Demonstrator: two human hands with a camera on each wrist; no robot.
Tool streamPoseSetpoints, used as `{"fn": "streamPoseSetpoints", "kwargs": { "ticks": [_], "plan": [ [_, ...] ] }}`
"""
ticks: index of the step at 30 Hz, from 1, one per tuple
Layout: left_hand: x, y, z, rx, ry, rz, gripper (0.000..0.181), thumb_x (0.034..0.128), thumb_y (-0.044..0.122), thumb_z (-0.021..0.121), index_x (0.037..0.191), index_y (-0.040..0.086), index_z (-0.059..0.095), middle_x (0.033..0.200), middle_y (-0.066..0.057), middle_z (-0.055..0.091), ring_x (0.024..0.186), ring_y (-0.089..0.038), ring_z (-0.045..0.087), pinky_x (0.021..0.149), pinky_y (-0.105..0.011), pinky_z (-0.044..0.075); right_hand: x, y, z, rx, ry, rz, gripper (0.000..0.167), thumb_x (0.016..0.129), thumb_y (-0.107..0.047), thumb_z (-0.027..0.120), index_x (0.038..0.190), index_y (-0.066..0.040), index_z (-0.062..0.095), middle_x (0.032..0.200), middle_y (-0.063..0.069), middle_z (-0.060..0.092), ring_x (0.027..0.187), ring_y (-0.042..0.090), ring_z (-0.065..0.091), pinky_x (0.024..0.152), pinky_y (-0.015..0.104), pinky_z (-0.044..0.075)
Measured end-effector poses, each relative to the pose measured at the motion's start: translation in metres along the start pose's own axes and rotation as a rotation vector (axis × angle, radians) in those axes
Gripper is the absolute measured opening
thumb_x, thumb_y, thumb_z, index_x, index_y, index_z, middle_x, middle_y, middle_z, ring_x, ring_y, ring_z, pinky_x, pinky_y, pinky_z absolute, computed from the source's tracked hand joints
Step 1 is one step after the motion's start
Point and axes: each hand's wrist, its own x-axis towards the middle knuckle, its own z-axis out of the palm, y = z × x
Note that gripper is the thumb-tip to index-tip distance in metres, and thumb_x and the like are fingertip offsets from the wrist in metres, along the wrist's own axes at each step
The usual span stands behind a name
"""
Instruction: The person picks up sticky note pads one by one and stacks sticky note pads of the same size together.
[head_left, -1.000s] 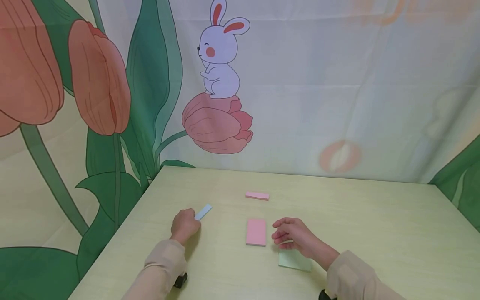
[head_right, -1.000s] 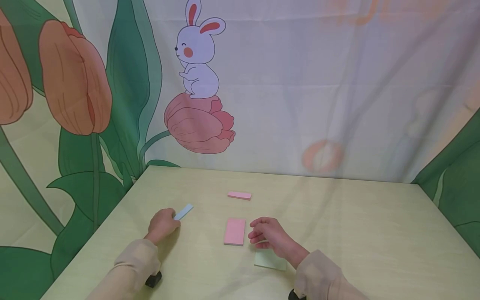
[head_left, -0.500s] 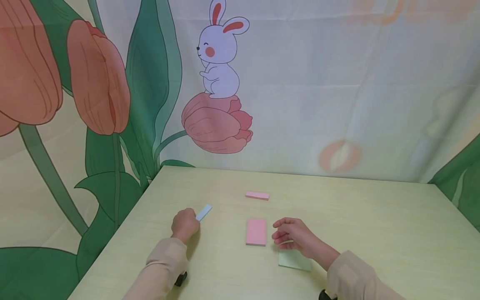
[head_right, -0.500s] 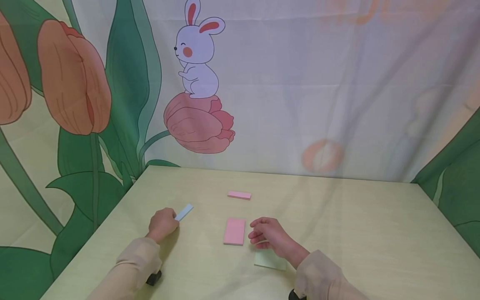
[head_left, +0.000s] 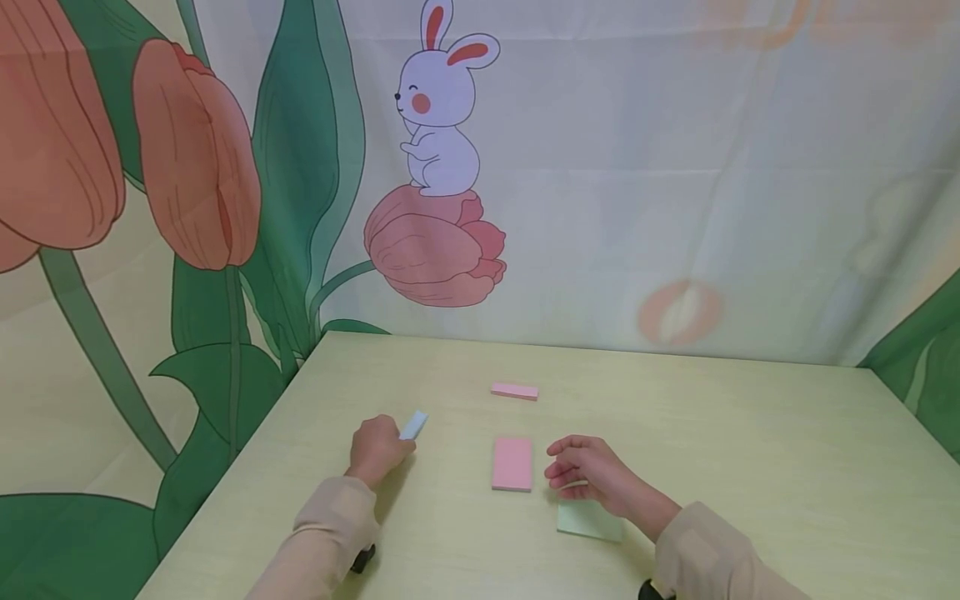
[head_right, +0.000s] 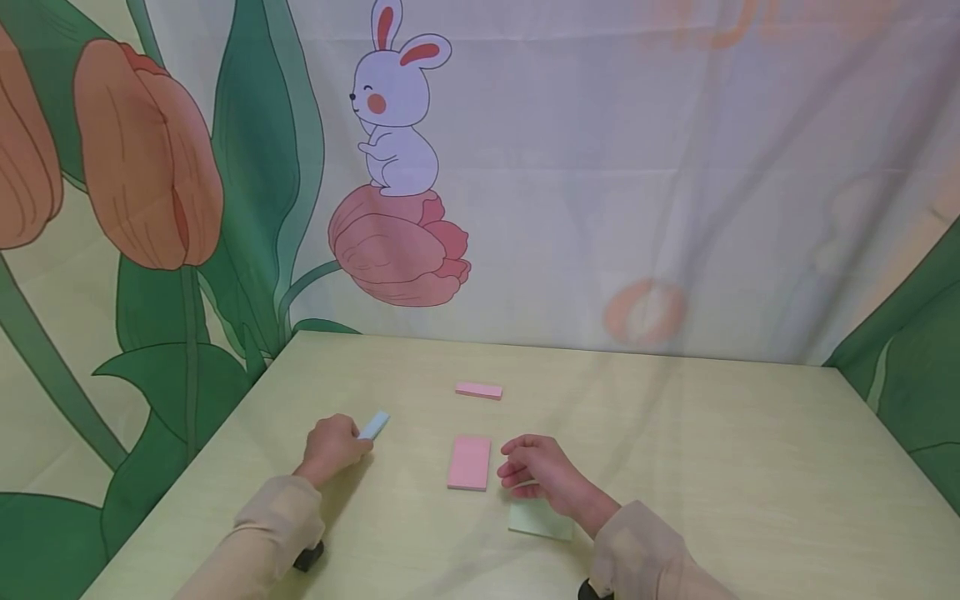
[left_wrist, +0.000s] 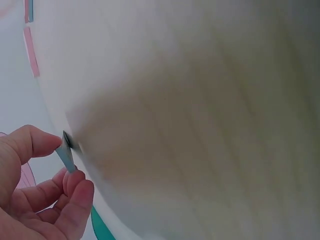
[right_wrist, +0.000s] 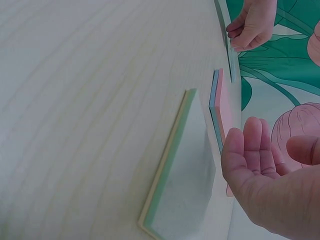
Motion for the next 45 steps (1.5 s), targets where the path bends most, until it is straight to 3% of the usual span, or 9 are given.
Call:
{"fn": "streamPoseSetpoints", "kwargs": {
  "ticks": [10,23,34,45],
  "plan": [
    [-0.005,0.016,0.004,-0.052,-0.013,0.006,0.03,0.0697,0.016,0.062,0.049,0.011,0.04,0.047,0.003,0.04,0.043,-0.01,0.035,0.039,-0.019,0.028,0.0,0.001,-0.001,0.006,-0.005,-0.006,0.031,0.084,-0.007,0.045,0.112,0.007,0.045,0.078,0.005,0.061,0.065,0.014,0.059,0.066,0.032,0.05],
    [-0.015,0.035,0.009,-0.03,-0.042,0.062,0.043,0.0665,0.015,0.062,0.045,0.016,0.025,0.043,0.007,0.019,0.042,-0.007,0.017,0.038,-0.018,0.016,0.001,0.003,-0.001,0.009,0.006,0.005,0.031,0.084,-0.007,0.045,0.112,0.007,0.045,0.078,0.005,0.061,0.066,0.015,0.059,0.065,0.031,0.05],
    [-0.023,0.044,0.013,-0.021,-0.082,0.054,0.044,0.0671,0.014,0.064,0.045,0.015,0.026,0.043,0.007,0.019,0.041,-0.006,0.02,0.038,-0.016,0.017,0.0,0.003,-0.002,0.014,-0.007,0.004,0.031,0.084,-0.007,0.044,0.112,0.007,0.044,0.077,0.004,0.061,0.066,0.014,0.059,0.065,0.031,0.05],
    [-0.033,0.05,0.015,0.0,-0.106,0.095,0.044,0.0647,0.012,0.064,0.047,0.015,0.025,0.045,0.007,0.019,0.042,-0.007,0.021,0.039,-0.017,0.019,0.0,0.004,-0.002,0.014,-0.011,0.003,0.032,0.083,-0.007,0.045,0.111,0.008,0.044,0.076,0.004,0.062,0.065,0.014,0.059,0.065,0.031,0.05]
  ]
}}
